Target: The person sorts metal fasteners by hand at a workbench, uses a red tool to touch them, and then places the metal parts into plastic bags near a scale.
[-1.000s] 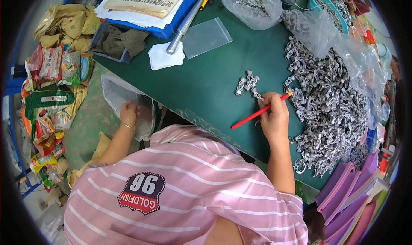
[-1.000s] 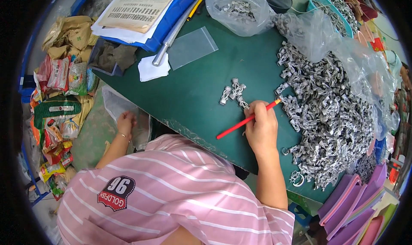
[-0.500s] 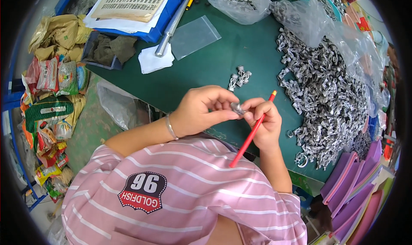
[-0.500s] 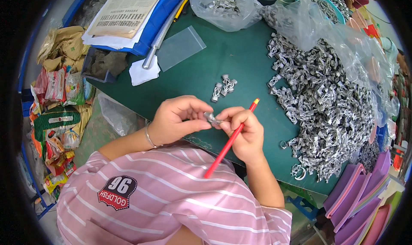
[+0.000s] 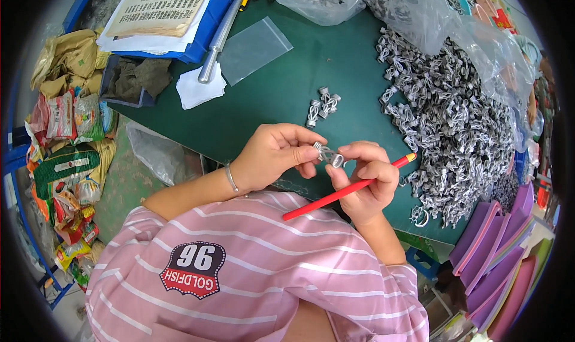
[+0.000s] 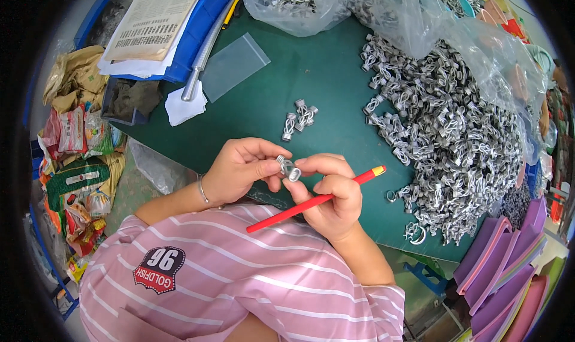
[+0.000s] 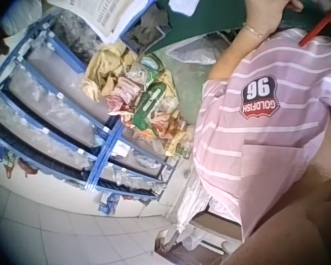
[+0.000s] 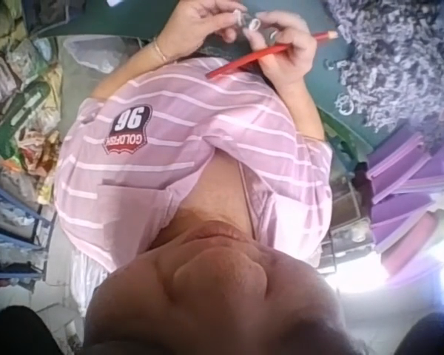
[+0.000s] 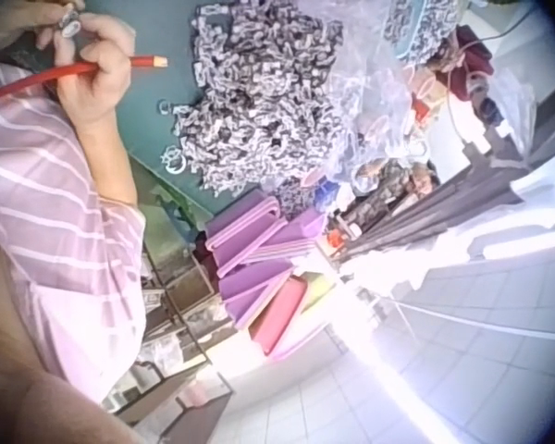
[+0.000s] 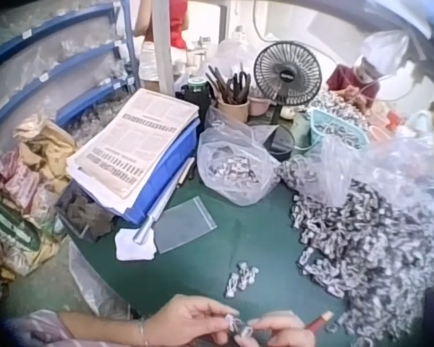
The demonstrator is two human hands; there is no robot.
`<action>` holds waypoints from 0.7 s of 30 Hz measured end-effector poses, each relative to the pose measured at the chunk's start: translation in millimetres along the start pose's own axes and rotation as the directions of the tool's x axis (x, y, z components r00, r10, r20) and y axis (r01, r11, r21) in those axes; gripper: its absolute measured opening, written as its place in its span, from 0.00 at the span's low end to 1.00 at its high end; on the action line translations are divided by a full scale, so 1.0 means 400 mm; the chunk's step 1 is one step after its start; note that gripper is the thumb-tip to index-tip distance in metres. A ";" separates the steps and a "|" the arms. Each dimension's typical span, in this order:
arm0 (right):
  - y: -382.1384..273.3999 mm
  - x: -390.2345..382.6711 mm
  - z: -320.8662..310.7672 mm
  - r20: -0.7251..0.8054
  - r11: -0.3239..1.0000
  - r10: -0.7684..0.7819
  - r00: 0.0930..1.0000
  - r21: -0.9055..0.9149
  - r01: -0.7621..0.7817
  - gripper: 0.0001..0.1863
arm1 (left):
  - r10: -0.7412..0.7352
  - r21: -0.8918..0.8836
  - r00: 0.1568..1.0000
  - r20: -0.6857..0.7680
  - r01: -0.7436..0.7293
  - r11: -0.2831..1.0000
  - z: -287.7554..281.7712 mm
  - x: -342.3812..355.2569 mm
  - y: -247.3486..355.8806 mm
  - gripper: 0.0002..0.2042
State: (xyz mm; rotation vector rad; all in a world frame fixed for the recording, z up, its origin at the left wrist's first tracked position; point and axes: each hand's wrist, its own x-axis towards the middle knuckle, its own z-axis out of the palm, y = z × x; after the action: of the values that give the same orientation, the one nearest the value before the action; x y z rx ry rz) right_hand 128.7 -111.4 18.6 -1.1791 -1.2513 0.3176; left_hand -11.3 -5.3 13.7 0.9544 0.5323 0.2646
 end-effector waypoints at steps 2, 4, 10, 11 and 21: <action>0.007 0.013 0.001 0.040 0.998 -0.032 0.999 -0.047 0.034 0.21 | -0.066 -0.220 0.998 -0.015 0.062 0.974 -0.003 0.007 -0.007 0.09; 0.025 0.028 -0.004 0.043 0.994 0.014 0.999 -0.112 -0.009 0.16 | -0.093 -0.344 0.995 -0.024 0.079 0.936 -0.015 0.007 -0.013 0.09; 0.120 0.085 0.005 0.078 0.826 0.284 0.956 -0.526 -0.203 0.17 | 0.003 -0.512 1.000 -0.026 -0.016 0.859 -0.062 0.005 -0.013 0.07; 0.115 0.094 0.016 0.114 0.762 0.336 0.935 -0.616 -0.199 0.17 | -0.020 -0.586 0.999 -0.039 -0.007 0.810 -0.061 0.005 -0.001 0.06; 0.109 0.039 -0.033 0.016 0.864 0.419 0.908 -0.315 -0.393 0.14 | -0.163 -0.238 0.981 -0.106 0.134 0.962 -0.049 0.017 0.008 0.08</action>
State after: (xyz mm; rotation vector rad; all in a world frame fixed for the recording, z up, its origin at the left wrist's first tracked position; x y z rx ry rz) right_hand 162.5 -88.1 -6.5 -1.7210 -1.1407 0.5027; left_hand -16.3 13.3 5.3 0.6717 0.6699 0.2451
